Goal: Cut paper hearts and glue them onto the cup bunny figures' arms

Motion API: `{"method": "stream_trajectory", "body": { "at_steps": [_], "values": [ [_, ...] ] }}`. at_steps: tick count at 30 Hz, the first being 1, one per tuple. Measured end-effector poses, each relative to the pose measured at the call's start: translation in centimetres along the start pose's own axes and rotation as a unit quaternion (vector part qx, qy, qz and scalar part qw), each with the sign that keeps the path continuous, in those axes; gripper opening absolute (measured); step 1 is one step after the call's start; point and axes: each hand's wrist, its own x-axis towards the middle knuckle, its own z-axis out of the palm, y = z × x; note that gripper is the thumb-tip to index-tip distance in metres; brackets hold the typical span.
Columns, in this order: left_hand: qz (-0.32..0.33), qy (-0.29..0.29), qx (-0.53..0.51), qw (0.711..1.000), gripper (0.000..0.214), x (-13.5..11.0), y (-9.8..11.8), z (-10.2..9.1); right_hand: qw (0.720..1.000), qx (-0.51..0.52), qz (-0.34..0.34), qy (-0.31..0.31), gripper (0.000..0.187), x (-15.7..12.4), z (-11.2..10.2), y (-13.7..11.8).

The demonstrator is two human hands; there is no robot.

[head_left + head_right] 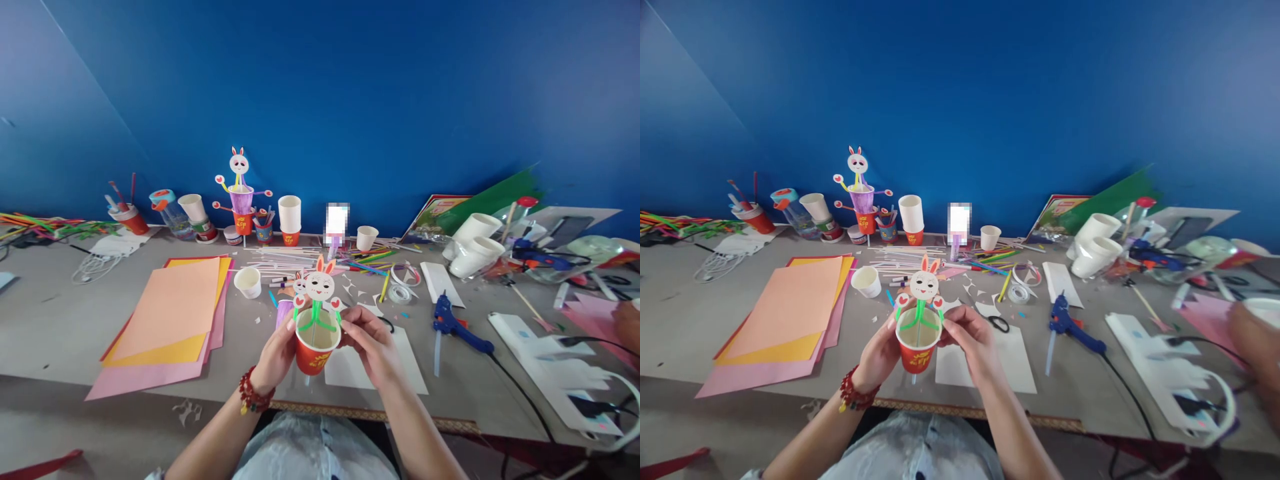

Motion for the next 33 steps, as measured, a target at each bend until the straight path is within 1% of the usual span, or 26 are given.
{"method": "stream_trajectory", "body": {
  "at_steps": [7,11,14,16,18,20,21,23,26,33],
  "values": [
    [0.009,0.012,0.007,1.0,0.047,0.4,-0.2,0.0,1.0,0.008,0.003,0.003,0.021,0.5,0.0,0.4],
    [0.018,0.001,0.025,1.0,0.052,0.5,-0.4,-0.3,1.0,0.011,-0.008,0.002,0.019,0.5,0.2,0.2],
    [0.036,-0.026,0.042,0.998,0.056,0.6,-0.3,-0.7,1.0,0.014,-0.019,-0.005,0.018,0.5,0.5,0.1],
    [0.061,-0.054,0.07,0.994,0.066,0.8,-0.1,-1.1,1.0,0.017,-0.023,-0.005,0.018,0.6,0.7,0.0],
    [0.099,-0.089,0.123,0.983,0.077,0.9,0.0,-1.6,0.999,0.02,-0.028,-0.002,0.018,0.6,1.0,0.0],
    [0.127,-0.119,0.185,0.967,0.081,1.0,0.1,-2.2,0.999,0.021,-0.033,-0.001,0.018,0.6,1.2,-0.1],
    [0.134,-0.125,0.213,0.96,0.08,1.0,0.2,-2.5,0.999,0.021,-0.035,-0.002,0.018,0.5,1.2,-0.1],
    [0.139,-0.118,0.254,0.95,0.078,0.9,0.2,-2.8,0.999,0.02,-0.037,-0.005,0.018,0.5,1.3,-0.1],
    [0.149,-0.099,0.284,0.942,0.077,0.8,0.3,-2.8,0.999,0.015,-0.034,-0.005,0.018,0.4,1.2,0.0],
    [0.129,-0.102,0.272,0.948,0.085,0.7,0.7,-2.3,0.999,0.012,-0.031,-0.008,0.018,0.4,1.1,0.0]
  ]
}}
